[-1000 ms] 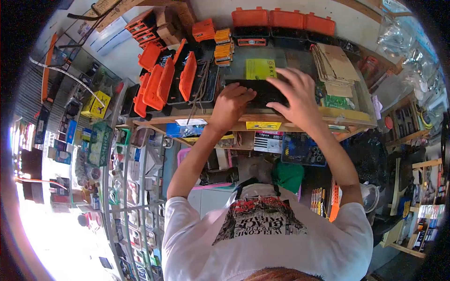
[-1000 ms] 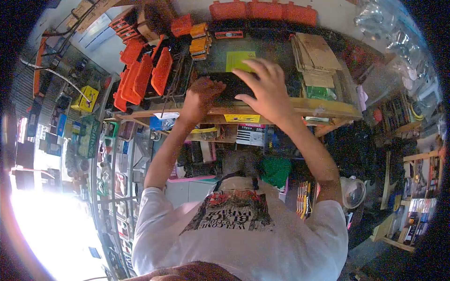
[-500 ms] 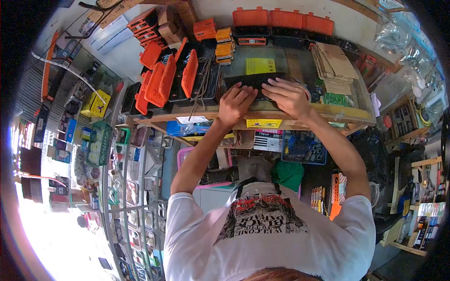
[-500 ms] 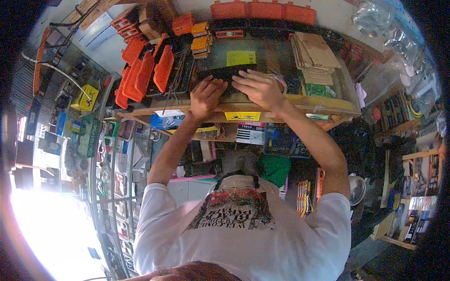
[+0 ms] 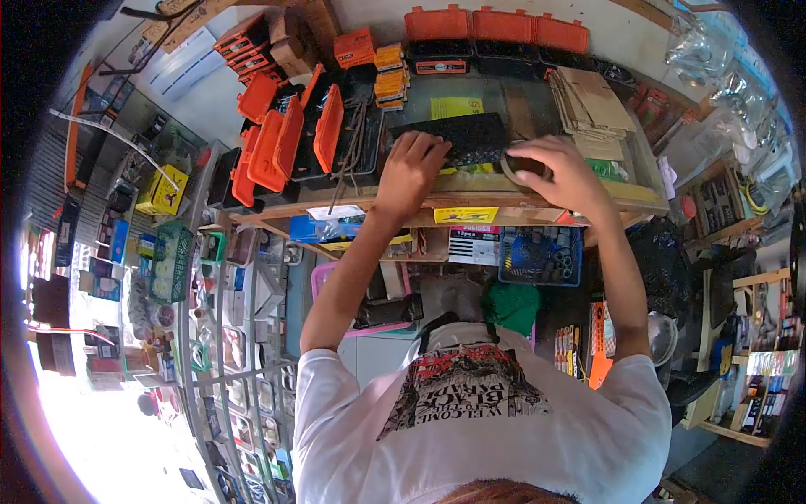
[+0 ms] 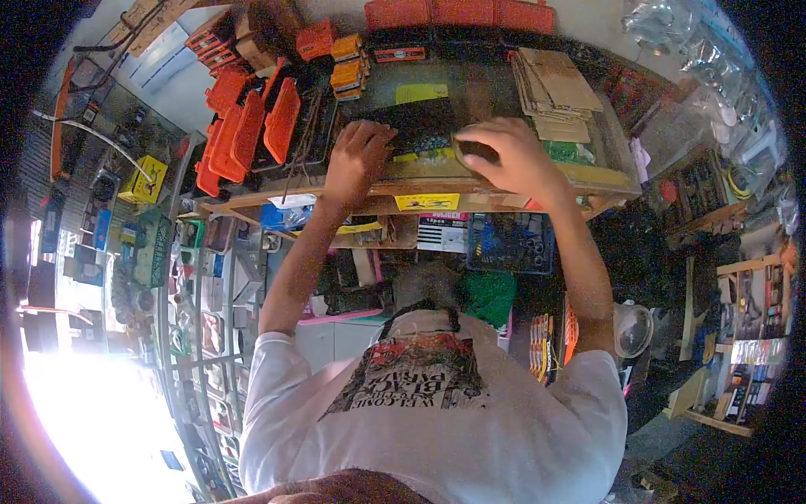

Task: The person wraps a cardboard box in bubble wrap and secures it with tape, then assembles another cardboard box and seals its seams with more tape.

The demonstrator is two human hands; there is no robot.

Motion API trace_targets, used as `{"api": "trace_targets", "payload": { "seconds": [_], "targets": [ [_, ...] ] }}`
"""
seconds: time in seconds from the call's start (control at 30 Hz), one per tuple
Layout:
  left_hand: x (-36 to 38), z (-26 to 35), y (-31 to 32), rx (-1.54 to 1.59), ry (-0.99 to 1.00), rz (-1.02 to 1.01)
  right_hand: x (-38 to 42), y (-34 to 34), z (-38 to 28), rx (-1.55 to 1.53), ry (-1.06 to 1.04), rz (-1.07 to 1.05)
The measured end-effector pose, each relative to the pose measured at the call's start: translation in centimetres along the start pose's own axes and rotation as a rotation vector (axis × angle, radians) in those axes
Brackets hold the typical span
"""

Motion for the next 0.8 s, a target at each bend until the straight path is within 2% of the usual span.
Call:
{"api": "trace_targets", "payload": {
  "seconds": [0.1,0.4,0.5,0.7,0.8],
  "targets": [
    [-0.7,0.2,-0.5,0.007,-0.014,0.026,2.3,0.0,1.9,0.028,0.073,-0.036],
    [-2.0,0.9,-1.1,-0.055,-0.026,-0.034,3.6,1.4,3.5,0.115,0.07,0.006],
    [-2.0,0.9,-1.2,-0.045,-0.031,-0.039,4.2,0.2,2.6,0.091,0.035,0.121],
    [-2.6,3.5,-4.2,-0.051,-0.104,0.093,7.2,-3.8,0.6,-0.184,0.029,0.309],
    [-2.5,5.3,-5.6,0.145,-0.195,0.226,8.5,-5.5,-1.4,-0.268,0.004,0.359]
  ]
}}
Point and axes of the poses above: each hand's wrist, its own x-axis away from the middle knuckle, its own y-axis out of the palm, z = x × y, the point moved 9 cm from there along -x, towards the middle knuckle, and after that the axes turned 10 degrees about y, right-handed, at the moved point
